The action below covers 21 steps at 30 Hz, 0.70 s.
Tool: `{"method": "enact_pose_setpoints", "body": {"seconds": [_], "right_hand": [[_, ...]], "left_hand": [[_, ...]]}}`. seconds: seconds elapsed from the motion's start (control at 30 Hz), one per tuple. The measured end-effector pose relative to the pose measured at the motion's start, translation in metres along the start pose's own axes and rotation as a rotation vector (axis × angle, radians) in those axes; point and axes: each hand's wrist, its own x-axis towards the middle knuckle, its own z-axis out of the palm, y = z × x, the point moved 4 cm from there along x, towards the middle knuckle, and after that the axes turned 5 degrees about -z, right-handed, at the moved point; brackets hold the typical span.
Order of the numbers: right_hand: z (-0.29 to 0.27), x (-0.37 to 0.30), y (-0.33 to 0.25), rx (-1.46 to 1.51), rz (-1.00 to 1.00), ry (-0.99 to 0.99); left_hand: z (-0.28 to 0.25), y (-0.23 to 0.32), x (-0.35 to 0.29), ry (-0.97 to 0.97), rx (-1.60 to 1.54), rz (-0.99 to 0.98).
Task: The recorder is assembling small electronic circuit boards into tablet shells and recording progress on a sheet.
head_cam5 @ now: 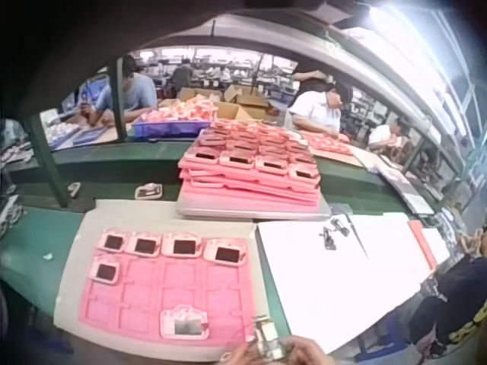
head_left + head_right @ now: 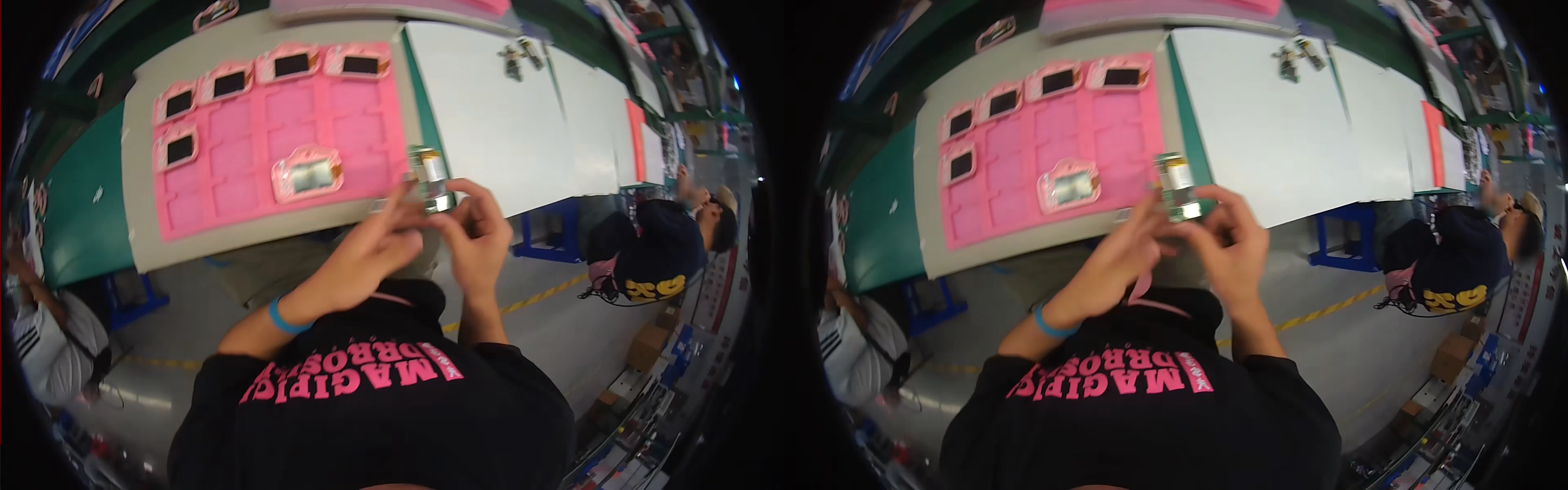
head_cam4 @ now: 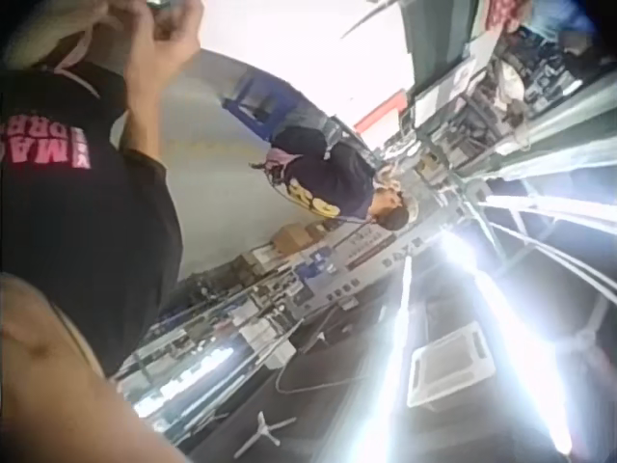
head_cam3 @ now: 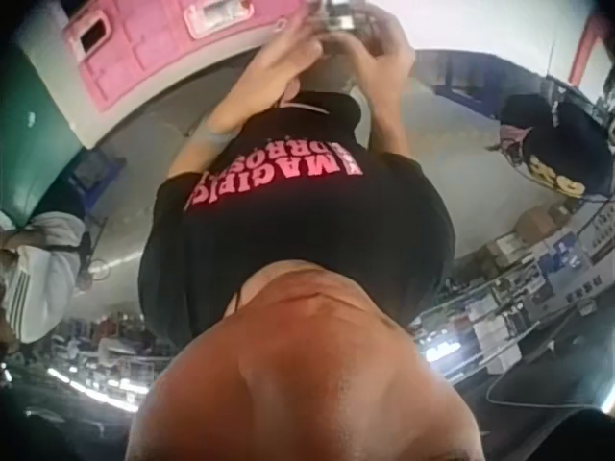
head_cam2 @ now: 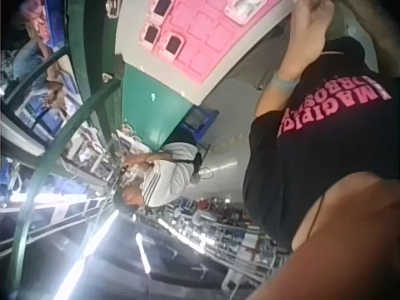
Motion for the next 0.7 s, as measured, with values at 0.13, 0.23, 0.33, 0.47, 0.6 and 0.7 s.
{"method": "enact_pose_setpoints", "body": {"seconds": [0.13, 0.23, 0.33, 0.47, 0.6, 0.7], "right_hand": [[0.061, -0.036, -0.003, 0.085, -0.039, -0.129], [0.067, -0.043, -0.010, 0.131, -0.059, -0.325], [0.053, -0.034, -0.008, 0.141, 0.063, -0.351], [0.051, -0.021, 0.011, 0.132, 0.138, -0.347], [0.058, -0.017, 0.020, 0.175, 0.155, -0.338], [0.065, -0.019, 0.019, 0.195, 0.163, -0.381]], "left_hand": [[-0.021, 0.013, -0.003, 0.202, -0.233, 0.013], [-0.048, 0.025, -0.026, 0.309, -0.241, -0.020], [-0.077, 0.045, -0.042, 0.383, 0.059, -0.030], [-0.093, 0.067, -0.037, 0.428, 0.253, -0.103], [-0.103, 0.075, -0.018, 0.427, 0.403, -0.167], [-0.102, 0.077, -0.006, 0.384, 0.576, -0.168]]}}
